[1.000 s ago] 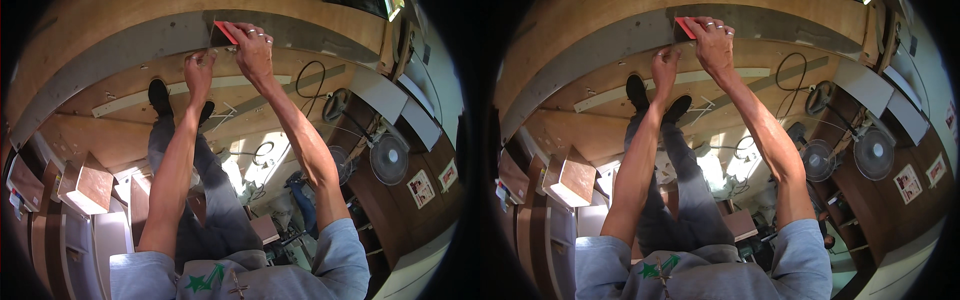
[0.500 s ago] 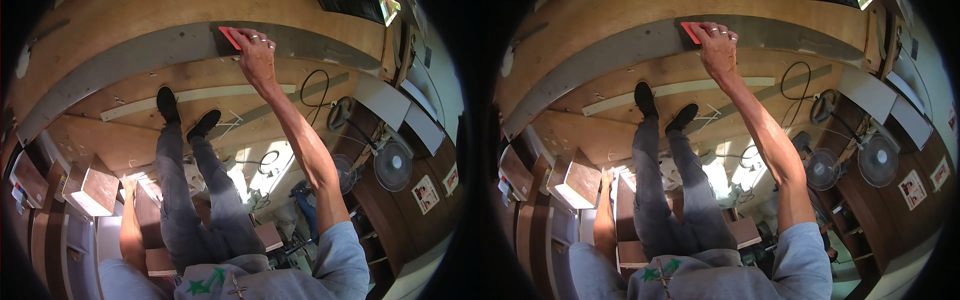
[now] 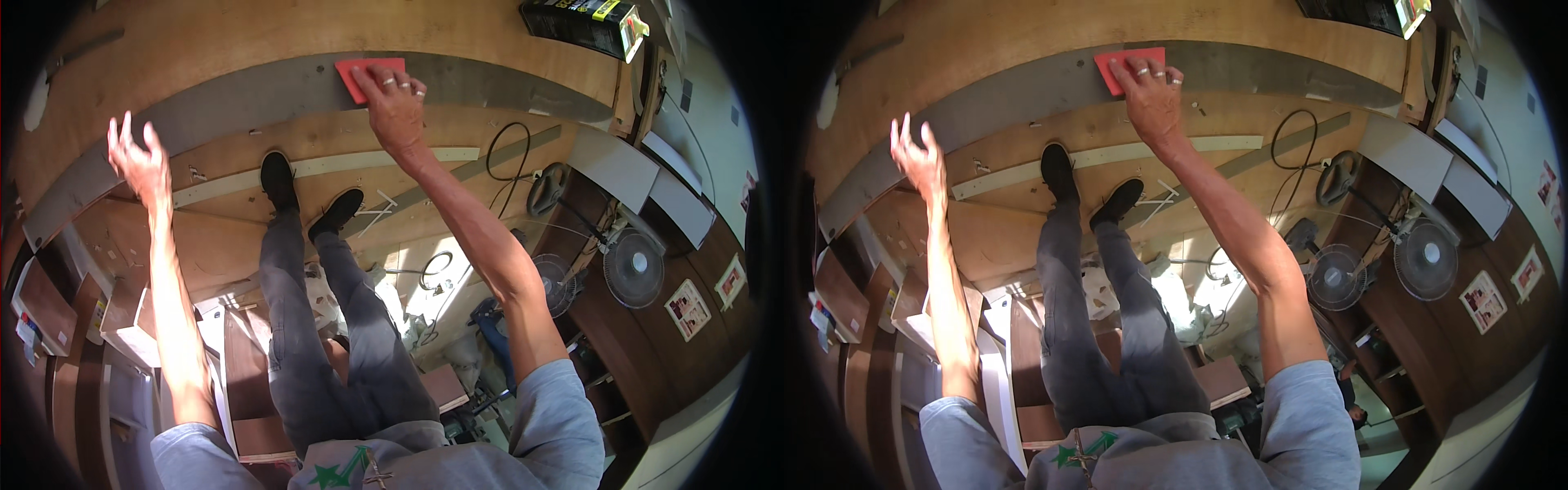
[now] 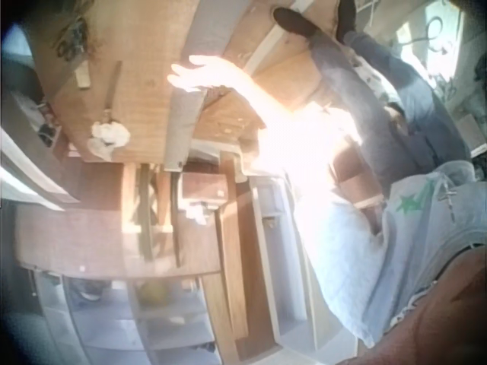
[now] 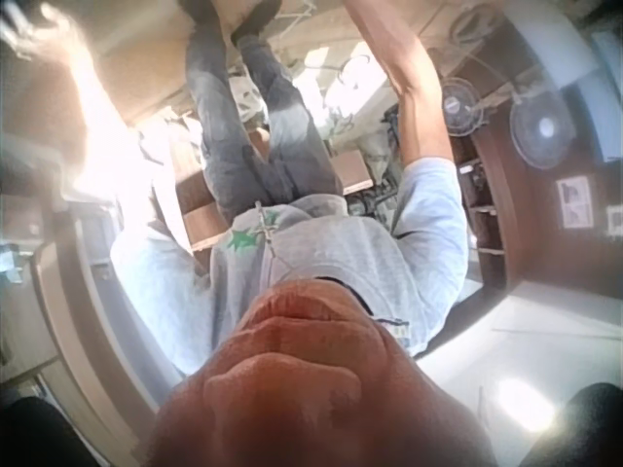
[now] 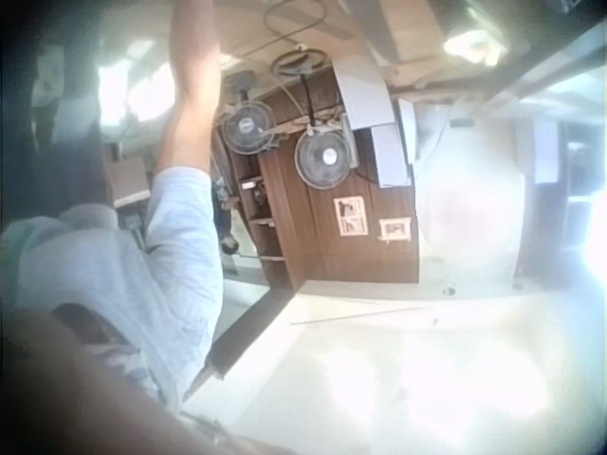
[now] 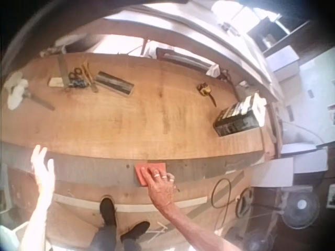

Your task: The person pours adhesive from a metal can onto a curved wooden plank and spreads it across the length of the surface using a red spreader.

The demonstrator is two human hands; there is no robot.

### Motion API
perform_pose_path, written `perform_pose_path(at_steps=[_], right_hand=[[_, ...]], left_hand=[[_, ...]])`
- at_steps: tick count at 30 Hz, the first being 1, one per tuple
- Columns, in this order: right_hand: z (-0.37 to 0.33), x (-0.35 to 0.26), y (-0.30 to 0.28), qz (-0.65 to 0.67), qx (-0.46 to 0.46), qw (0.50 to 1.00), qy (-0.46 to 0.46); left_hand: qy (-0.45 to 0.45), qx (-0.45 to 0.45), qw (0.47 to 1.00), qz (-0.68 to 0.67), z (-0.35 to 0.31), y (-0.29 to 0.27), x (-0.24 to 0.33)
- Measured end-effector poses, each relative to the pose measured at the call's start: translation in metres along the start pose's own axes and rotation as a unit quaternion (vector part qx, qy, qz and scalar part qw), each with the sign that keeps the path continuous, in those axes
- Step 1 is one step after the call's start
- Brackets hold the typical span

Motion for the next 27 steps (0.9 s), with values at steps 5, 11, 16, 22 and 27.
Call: perform_pose_path(at_steps=[5,11,16,22,27], right_hand=[[-0.013,-0.006,-0.012,0.02,-0.039,0.999,0.005],[-0.016,0.01,-0.04,0.0,-0.02,0.993,0.12],[-0.02,0.009,-0.026,0.008,-0.071,0.968,0.241],[0.0,-0.017,-0.009,-0.018,-0.068,0.956,0.286],[0.01,-0.044,-0.004,0.031,-0.089,0.969,0.23]], left_hand=[[-0.093,0.045,0.995,0.02,0.026,0.071,-0.009],[-0.098,0.06,0.993,0.04,0.023,0.08,0.003],[-0.145,0.056,0.988,0.009,0.028,0.081,0.012],[-0.137,0.059,0.989,0.023,0.033,0.089,0.025],[-0.152,0.052,0.987,0.026,0.037,0.085,0.021]])
Point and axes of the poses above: each hand's wrist, its own z-axis towards the middle knuckle, its own y-axis out of the palm, x = y × z, the point moved 1 cm from there along z, towards the middle knuckle, and after that the axes turned 4 degrees about -y, right-handed, at the moved point
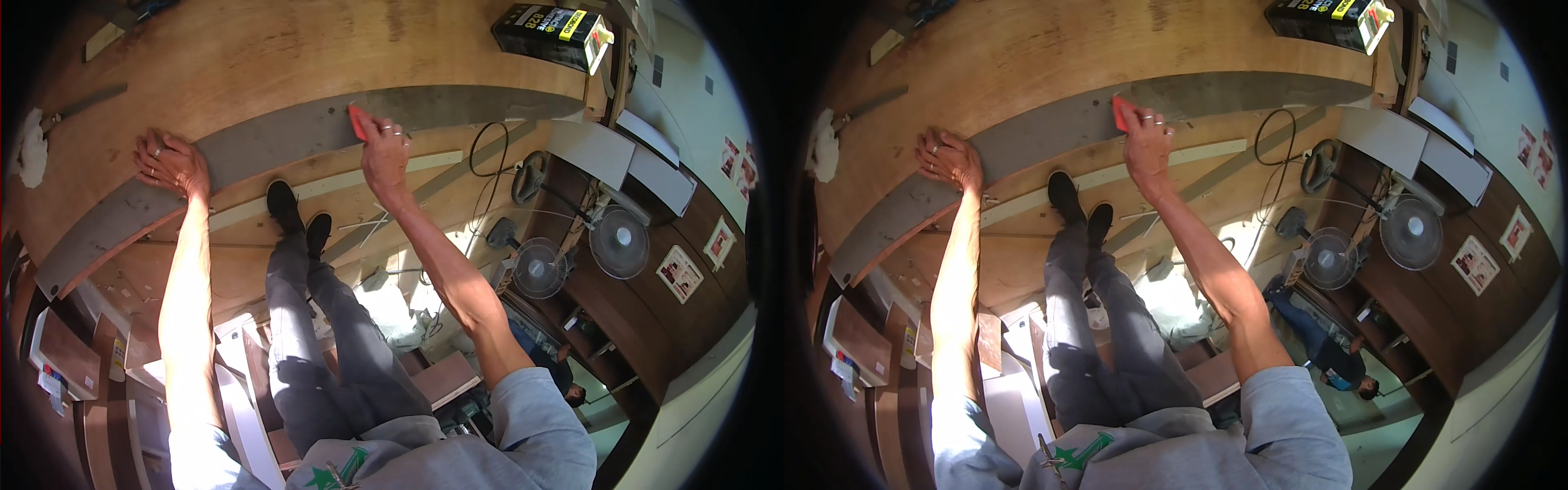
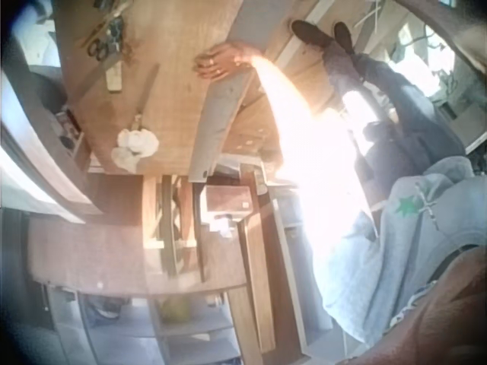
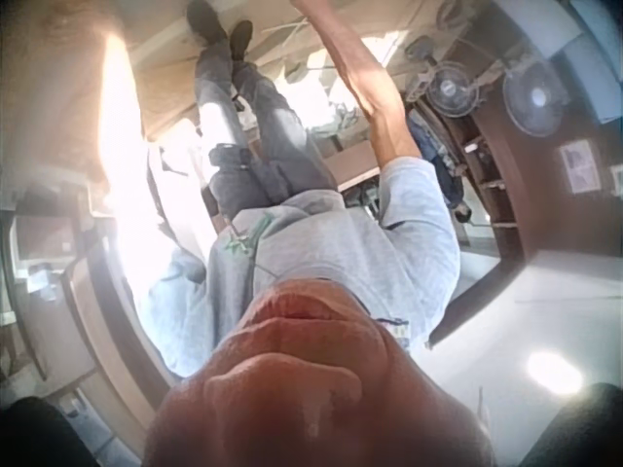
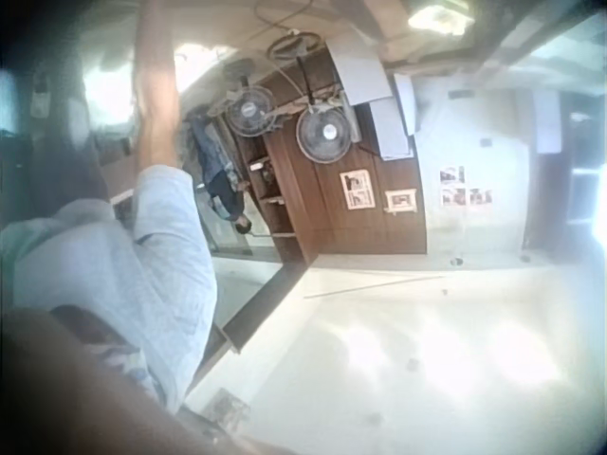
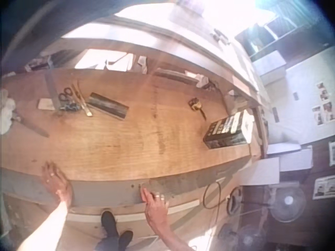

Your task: The person pours adhesive from a metal can onto a curved wooden plank and spreads it across the length of the surface using a red spreader.

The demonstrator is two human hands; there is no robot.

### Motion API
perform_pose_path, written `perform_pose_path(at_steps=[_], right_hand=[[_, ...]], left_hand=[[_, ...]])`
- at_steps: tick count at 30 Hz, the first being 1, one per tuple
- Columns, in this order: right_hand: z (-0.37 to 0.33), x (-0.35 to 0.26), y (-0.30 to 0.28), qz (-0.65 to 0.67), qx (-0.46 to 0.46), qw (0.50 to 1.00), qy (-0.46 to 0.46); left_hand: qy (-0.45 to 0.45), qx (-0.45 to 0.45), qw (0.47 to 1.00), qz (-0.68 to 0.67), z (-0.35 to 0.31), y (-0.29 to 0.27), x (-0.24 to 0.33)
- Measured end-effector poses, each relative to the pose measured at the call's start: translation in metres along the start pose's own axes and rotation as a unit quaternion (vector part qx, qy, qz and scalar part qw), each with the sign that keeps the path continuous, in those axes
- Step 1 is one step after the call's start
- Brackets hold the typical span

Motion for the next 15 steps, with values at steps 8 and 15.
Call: perform_pose_path(at_steps=[8,15], right_hand=[[0.011,0.03,-0.03,-0.01,0.045,0.996,-0.08],[0.018,0.048,-0.019,-0.041,0.059,0.986,-0.149]], left_hand=[[0.007,-0.029,0.999,-0.02,-0.011,-0.012,-0.007],[0.0,-0.031,1.0,-0.006,-0.011,-0.003,-0.016]])
Point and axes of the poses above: each hand's wrist, its own z-axis towards the middle knuckle, its own y-axis out of the palm, x = y × z, the point moved 1 cm from there along z, towards the middle knuckle, and after that the axes turned 4 degrees about -y, right-handed, at the moved point
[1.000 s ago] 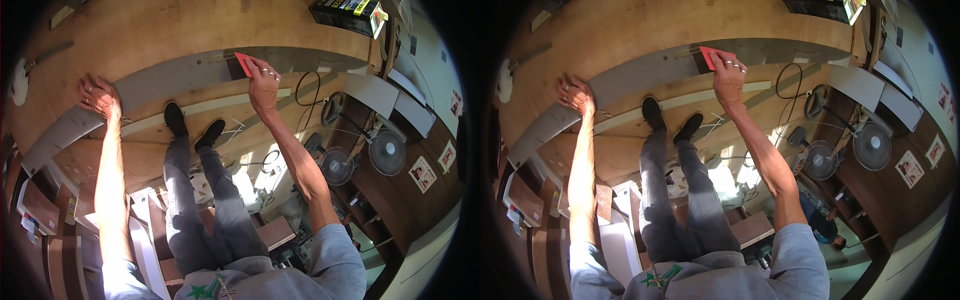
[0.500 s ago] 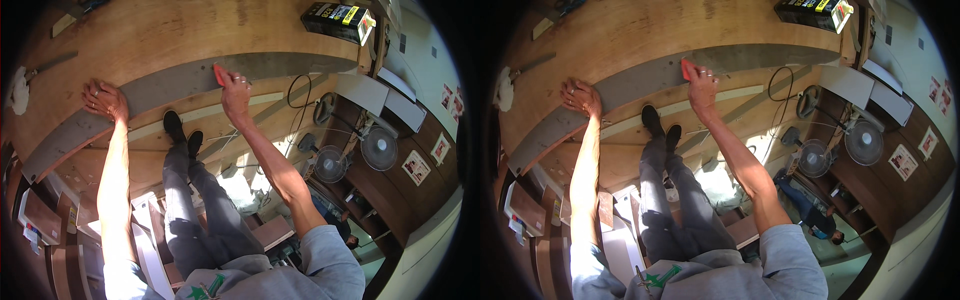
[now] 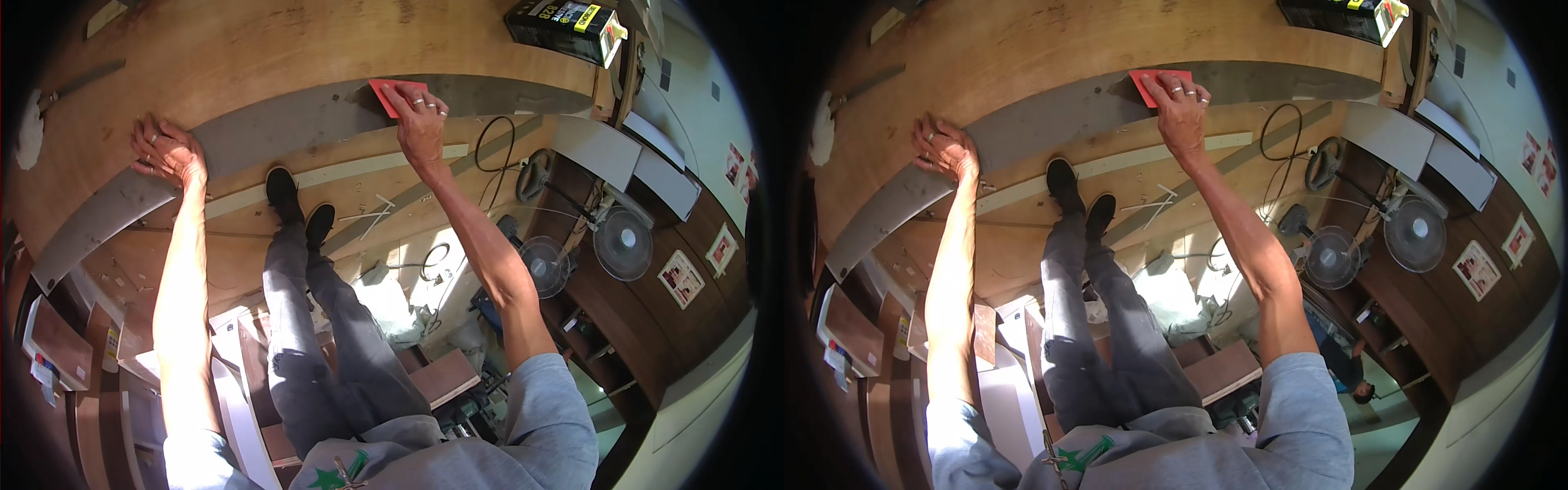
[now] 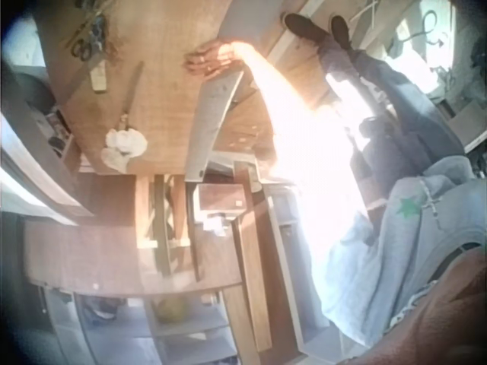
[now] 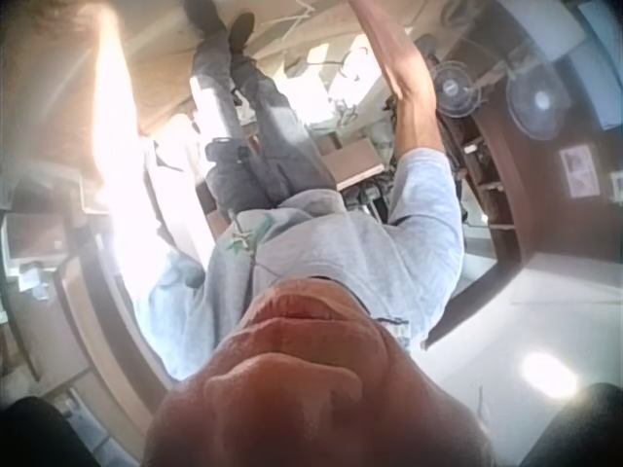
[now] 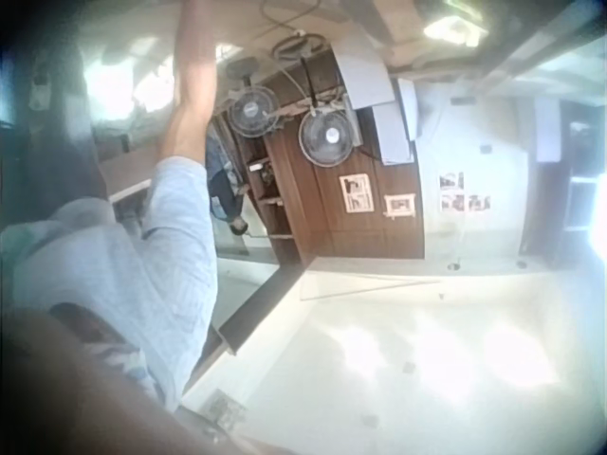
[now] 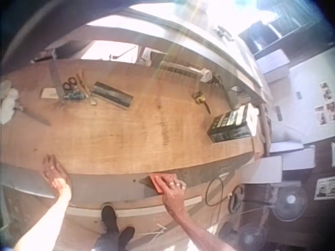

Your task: The person pours adhesive from a metal can onto a curved wooden plank and spreads it across the length of the surface using a red spreader.

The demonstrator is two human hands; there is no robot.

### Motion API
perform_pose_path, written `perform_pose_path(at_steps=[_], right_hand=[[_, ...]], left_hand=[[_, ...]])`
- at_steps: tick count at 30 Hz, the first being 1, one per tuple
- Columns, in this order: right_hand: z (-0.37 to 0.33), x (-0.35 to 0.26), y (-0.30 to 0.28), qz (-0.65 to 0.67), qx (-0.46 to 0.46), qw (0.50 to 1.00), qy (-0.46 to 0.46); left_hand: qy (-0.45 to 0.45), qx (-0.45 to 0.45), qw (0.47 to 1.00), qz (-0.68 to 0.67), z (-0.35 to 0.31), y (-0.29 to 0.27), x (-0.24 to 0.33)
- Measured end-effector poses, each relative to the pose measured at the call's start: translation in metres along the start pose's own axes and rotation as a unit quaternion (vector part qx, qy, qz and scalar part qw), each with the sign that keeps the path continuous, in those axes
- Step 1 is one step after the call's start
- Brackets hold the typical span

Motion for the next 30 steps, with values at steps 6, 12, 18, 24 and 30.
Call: perform_pose_path(at_steps=[6,12,18,24,30], right_hand=[[-0.005,0.014,0.016,-0.026,0.023,0.999,-0.021],[-0.003,0.014,0.027,-0.029,0.035,0.998,-0.033],[-0.016,0.01,0.025,-0.017,0.032,0.998,-0.051],[-0.006,0.004,0.019,-0.003,0.04,0.999,-0.03],[-0.006,-0.006,0.024,-0.013,0.014,1.0,-0.016]], left_hand=[[-0.004,0.0,1.0,-0.015,-0.002,0.0,0.007],[0.004,0.001,1.0,-0.02,-0.001,-0.003,0.006],[0.008,0.012,1.0,-0.02,0.0,-0.002,0.005],[-0.002,0.006,1.0,-0.011,-0.001,-0.001,0.003],[0.001,0.006,1.0,-0.01,0.0,0.002,0.003]])
Point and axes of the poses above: each hand's wrist, its own z-axis towards the middle knuckle, its own y-axis out of the palm, x = y × z, the point moved 1 cm from there along z, towards the middle knuckle, and after that the axes turned 4 degrees about -y, right-handed, at the moved point
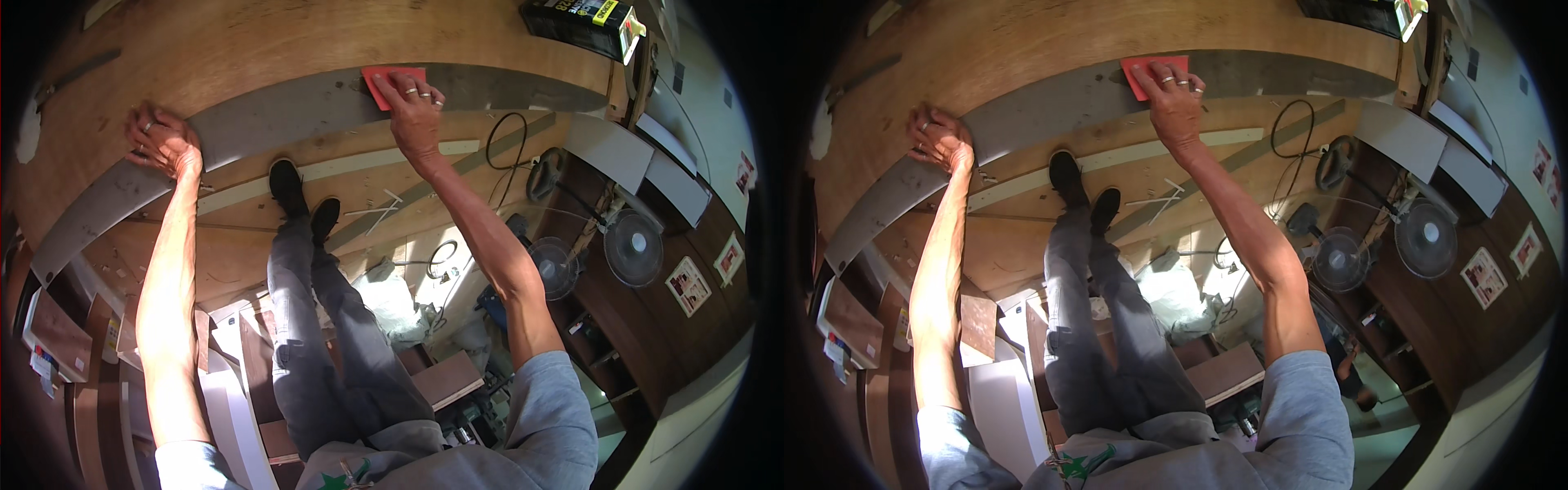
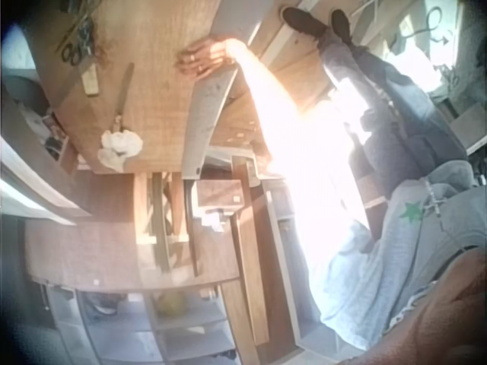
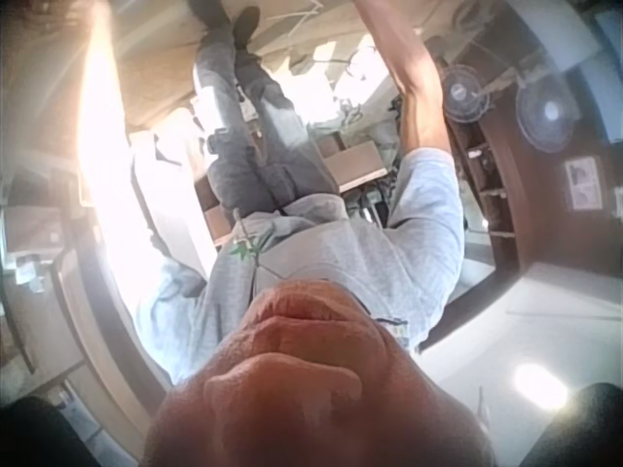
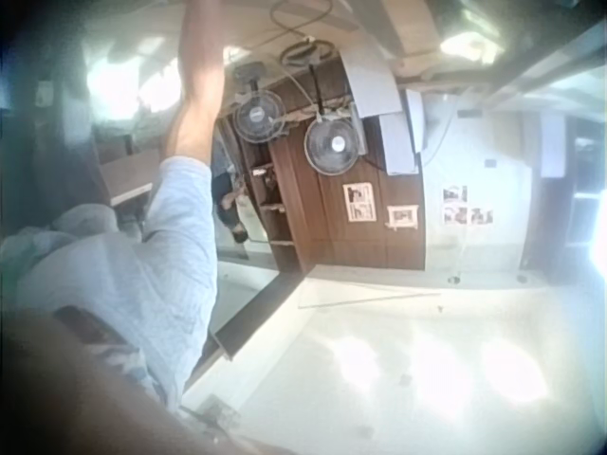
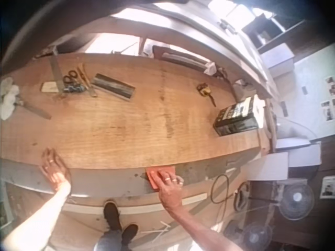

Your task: The person pours adhesive from a metal can onto a curved wooden plank and spreads it across the length of the surface using a red spreader.

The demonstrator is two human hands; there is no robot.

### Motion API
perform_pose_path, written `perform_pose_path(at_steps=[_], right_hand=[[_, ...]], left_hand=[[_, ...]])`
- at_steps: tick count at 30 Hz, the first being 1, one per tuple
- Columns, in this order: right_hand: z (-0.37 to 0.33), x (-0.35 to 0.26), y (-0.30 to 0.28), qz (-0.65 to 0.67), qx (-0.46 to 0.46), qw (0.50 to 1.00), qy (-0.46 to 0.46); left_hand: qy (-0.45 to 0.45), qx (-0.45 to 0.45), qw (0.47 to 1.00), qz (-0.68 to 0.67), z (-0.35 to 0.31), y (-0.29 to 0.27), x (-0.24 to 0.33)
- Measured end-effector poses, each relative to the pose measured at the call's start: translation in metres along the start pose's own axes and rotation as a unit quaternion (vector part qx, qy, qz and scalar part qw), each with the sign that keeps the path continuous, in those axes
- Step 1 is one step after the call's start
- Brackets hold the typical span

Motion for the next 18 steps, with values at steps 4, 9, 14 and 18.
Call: perform_pose_path(at_steps=[4,9,14,18], right_hand=[[-0.002,-0.005,-0.009,0.027,-0.024,0.999,-0.033],[0.01,0.0,-0.01,0.018,-0.021,0.999,-0.036],[0.002,-0.001,-0.008,0.019,-0.025,0.998,-0.049],[-0.023,-0.002,-0.018,0.04,-0.062,0.995,-0.063]], left_hand=[[-0.004,0.001,1.0,-0.005,-0.001,-0.007,0.004],[0.005,0.002,1.0,0.008,0.0,-0.003,-0.001],[0.017,0.013,1.0,-0.005,0.0,0.001,-0.001],[0.02,0.016,1.0,-0.017,0.001,0.0,-0.002]])
Point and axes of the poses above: each hand's wrist, its own z-axis towards the middle knuckle, its own y-axis out of the palm, x = y × z, the point moved 1 cm from there along z, towards the middle knuckle, and after that the axes turned 4 degrees about -y, right-handed, at the moved point
